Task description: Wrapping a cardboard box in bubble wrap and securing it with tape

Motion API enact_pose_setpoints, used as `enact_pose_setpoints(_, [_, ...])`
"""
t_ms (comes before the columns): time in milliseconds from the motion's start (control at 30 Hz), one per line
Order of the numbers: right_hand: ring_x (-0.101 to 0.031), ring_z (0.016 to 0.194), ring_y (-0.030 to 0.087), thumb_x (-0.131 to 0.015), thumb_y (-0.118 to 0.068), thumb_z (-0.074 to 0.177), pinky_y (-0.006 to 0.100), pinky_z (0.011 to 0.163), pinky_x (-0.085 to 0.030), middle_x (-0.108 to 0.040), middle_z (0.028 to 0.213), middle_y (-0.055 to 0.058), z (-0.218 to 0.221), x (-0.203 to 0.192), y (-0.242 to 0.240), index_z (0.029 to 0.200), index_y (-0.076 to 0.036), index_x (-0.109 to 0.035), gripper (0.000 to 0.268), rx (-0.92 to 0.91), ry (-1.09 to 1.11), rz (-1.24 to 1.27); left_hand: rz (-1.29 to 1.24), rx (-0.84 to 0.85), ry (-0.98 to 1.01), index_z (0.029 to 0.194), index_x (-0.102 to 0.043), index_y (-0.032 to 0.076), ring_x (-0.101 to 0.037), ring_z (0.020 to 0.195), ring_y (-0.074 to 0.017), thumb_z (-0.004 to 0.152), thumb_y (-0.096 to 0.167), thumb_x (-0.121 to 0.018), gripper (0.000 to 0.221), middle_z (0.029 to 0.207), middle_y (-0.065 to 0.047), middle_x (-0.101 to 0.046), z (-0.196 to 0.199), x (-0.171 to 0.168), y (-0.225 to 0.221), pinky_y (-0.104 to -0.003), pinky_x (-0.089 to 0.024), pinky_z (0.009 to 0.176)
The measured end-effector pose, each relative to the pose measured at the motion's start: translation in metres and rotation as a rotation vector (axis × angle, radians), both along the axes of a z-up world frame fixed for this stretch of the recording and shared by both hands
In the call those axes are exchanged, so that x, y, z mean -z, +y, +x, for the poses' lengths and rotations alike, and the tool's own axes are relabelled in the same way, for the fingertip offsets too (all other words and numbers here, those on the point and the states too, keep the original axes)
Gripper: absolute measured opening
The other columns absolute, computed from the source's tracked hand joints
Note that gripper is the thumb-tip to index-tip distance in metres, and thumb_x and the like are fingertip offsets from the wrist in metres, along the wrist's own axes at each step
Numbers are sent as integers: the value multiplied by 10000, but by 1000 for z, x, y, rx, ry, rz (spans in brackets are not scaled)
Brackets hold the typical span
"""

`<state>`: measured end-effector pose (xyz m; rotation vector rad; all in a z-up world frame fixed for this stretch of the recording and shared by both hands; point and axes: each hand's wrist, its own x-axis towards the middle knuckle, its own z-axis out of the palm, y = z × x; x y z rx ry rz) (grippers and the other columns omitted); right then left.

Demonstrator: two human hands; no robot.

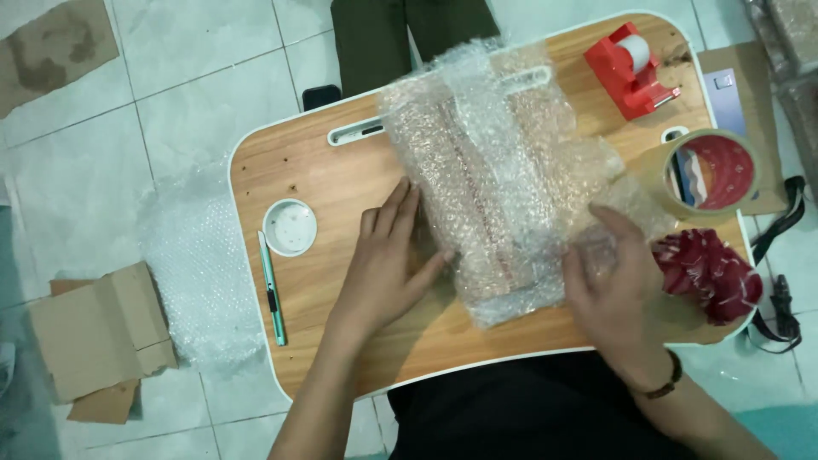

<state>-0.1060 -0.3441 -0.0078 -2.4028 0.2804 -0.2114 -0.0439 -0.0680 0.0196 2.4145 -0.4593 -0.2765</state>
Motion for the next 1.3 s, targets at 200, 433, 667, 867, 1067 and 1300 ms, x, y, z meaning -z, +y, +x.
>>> enact_pose_setpoints(200, [-726, 974, 337, -895, -106, 904, 397, 798, -593, -688, 1090, 212, -31, 47, 6, 1155, 107, -624, 427, -263, -654, -360, -202, -69, 126, 1599, -144, 23, -179, 1549, -371, 1035, 440, -459, 769, 1659, -242, -209, -30, -21, -10, -482, -164, 1261])
enact_pose_setpoints(433, [-638, 1115, 405, -406, -136, 1130, 484, 965, -529, -607, 1226, 196, 20, -55, 112, 1476, -171, -387, 348, -1412, -574, 140, -1479, -442, 463, 1625, -233, 58, -522, 1329, -383, 736, 631, -859, 1229, 1496, -222, -426, -56, -46, 54, -512, -462, 1062])
enact_pose_setpoints(667, [-596, 1232, 398, -376, -323, 1089, 520, 1085, -449, -611, 1350, 182, 13, -26, 122, 1370, -116, -551, 391, -1314, -151, 543, -499, -909, 224, 1500, -479, 65, -629, 634, -150, 960, 36, -573, 548, 807, -86, -657, -48, -27, 108, -292, -563, 647])
enact_pose_setpoints(867, [-183, 1486, 576, -732, -777, 733, 763, 1088, -308, -210, 1648, 265, 62, -9, 90, 1613, -181, -339, 1133, -518, -161, -581, -278, -1052, 257, 1506, -485, 146, -466, 619, -100, 892, 127, -612, 628, 719, 7, -521, -50, -21, 109, -287, -455, 589])
enact_pose_setpoints(1067, [-250, 1413, 568, -641, -864, 639, 673, 986, -368, -247, 1619, 275, 68, -5, 90, 1589, -199, -358, 1194, -482, 38, -681, -149, -975, 193, 1508, -480, 145, -492, 644, -135, 910, 177, -631, 618, 709, -9, -516, -50, -38, 101, -306, -443, 636])
enact_pose_setpoints(1300, [-269, 1435, 537, -723, -785, 638, 694, 982, -425, -275, 1598, 224, 68, -25, 69, 1594, -223, -290, 1191, -513, 149, -477, -33, -865, 84, 1545, -409, 123, -650, 801, -206, 904, 216, -668, 697, 895, -51, -685, -60, -20, 105, -375, -501, 791])
